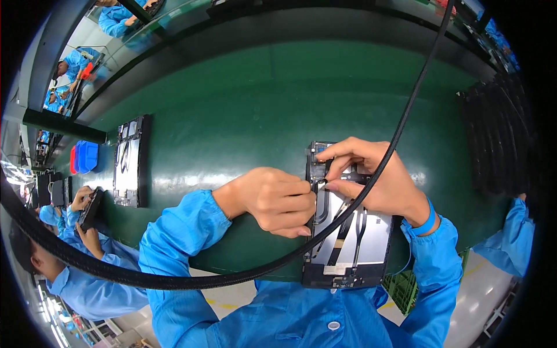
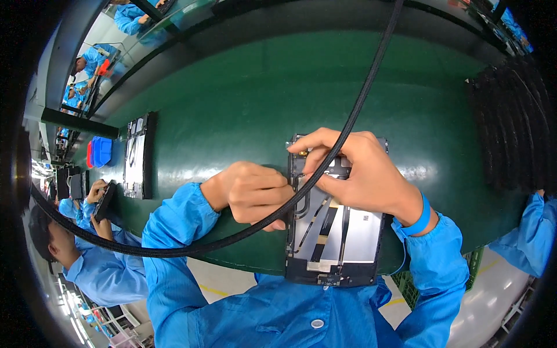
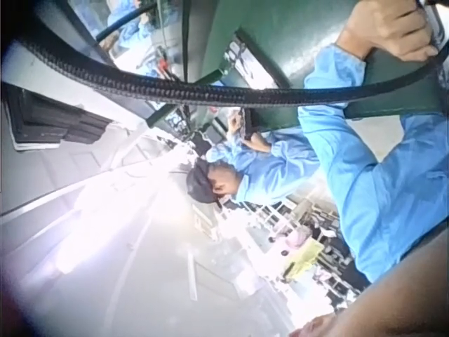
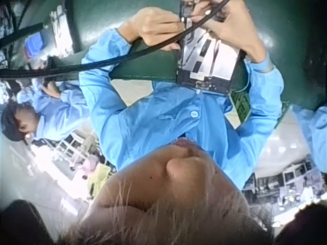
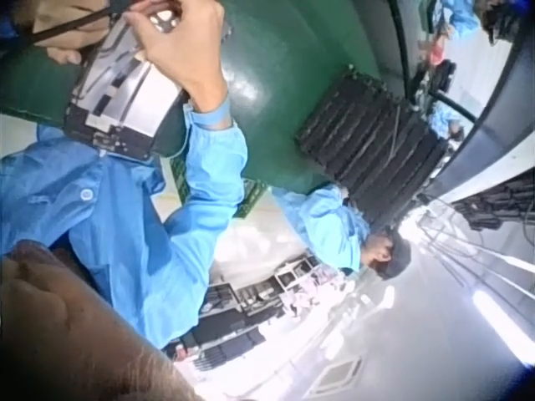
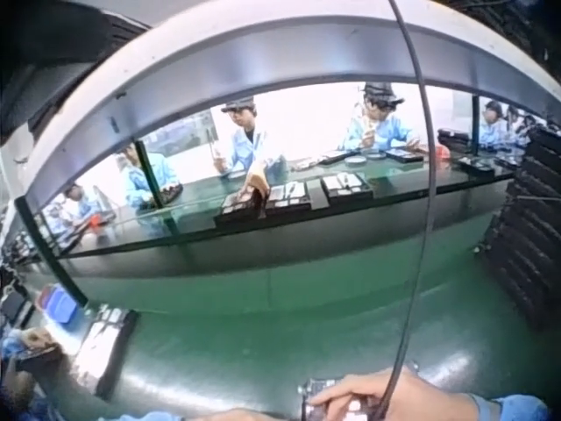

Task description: The person assembles tablet computers along a conveyor line, connecting ribbon cables, pressing internal components and adhesive strips into tablet casings, placing completed frames onto the conveyor, and picking up new frames from a stack.

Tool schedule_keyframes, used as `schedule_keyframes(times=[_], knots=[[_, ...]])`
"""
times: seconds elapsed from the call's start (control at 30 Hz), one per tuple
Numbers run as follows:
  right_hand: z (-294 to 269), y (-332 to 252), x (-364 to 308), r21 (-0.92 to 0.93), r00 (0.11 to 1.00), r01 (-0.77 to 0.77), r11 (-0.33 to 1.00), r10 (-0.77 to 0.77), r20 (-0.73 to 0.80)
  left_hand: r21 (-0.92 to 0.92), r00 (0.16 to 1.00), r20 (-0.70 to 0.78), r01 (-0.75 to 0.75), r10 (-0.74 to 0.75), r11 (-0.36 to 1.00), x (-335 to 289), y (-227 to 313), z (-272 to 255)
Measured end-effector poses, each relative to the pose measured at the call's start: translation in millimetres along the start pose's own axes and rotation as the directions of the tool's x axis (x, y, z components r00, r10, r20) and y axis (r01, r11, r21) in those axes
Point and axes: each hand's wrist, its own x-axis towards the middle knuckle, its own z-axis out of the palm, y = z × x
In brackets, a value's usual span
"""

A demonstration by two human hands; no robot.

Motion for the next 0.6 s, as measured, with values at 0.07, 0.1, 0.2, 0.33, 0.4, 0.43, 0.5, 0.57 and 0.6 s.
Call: schedule_keyframes(times=[0.07,0.1,0.2,0.33,0.4,0.43,0.5,0.57,0.6], knots=[[-1.4,1.9,0.7,-0.001,1.0,-0.008,1.0,0.008,0.017,0.012,1.0,0.008,0.008,-0.008,1.0,-0.6,-4.2,0.1],[-2.0,3.3,1.4,-0.001,1.0,-0.011,1.0,0.011,0.025,0.015,1.0,0.003,0.013,-0.013,1.0,-0.6,-7.4,-0.1],[3.2,5.1,-0.2,0.051,0.998,-0.043,0.998,0.045,-0.043,0.025,1.0,0.011,0.026,-0.027,0.999,0.0,-12.2,-2.6],[7.4,7.4,-2.7,0.067,0.996,-0.05,0.997,0.054,-0.066,0.015,0.998,0.009,0.056,-0.056,0.998,-0.1,-16.4,-0.6],[12.5,14.3,-3.1,0.014,0.99,0.036,0.999,-0.033,-0.136,0.026,0.998,0.005,0.063,-0.063,0.998,-1.8,-16.8,-1.0],[13.0,12.6,-2.9,0.014,0.991,0.035,0.999,-0.033,-0.13,0.038,0.998,0.004,0.068,-0.068,0.997,-3.3,-16.3,-1.8],[12.0,7.2,-2.5,-0.131,0.983,-0.124,0.984,0.103,-0.153,0.054,0.998,0.008,0.066,-0.066,0.996,-5.7,-17.0,-2.8],[14.7,8.6,-1.1,-0.082,0.977,-0.141,0.987,0.125,-0.172,0.071,0.998,0.01,0.06,-0.061,0.996,-7.1,-18.0,-5.2],[15.9,8.6,-1.1,-0.026,0.969,-0.158,0.987,0.151,-0.196,0.041,0.994,0.047,0.093,-0.095,0.995,-7.2,-17.3,-8.4]])
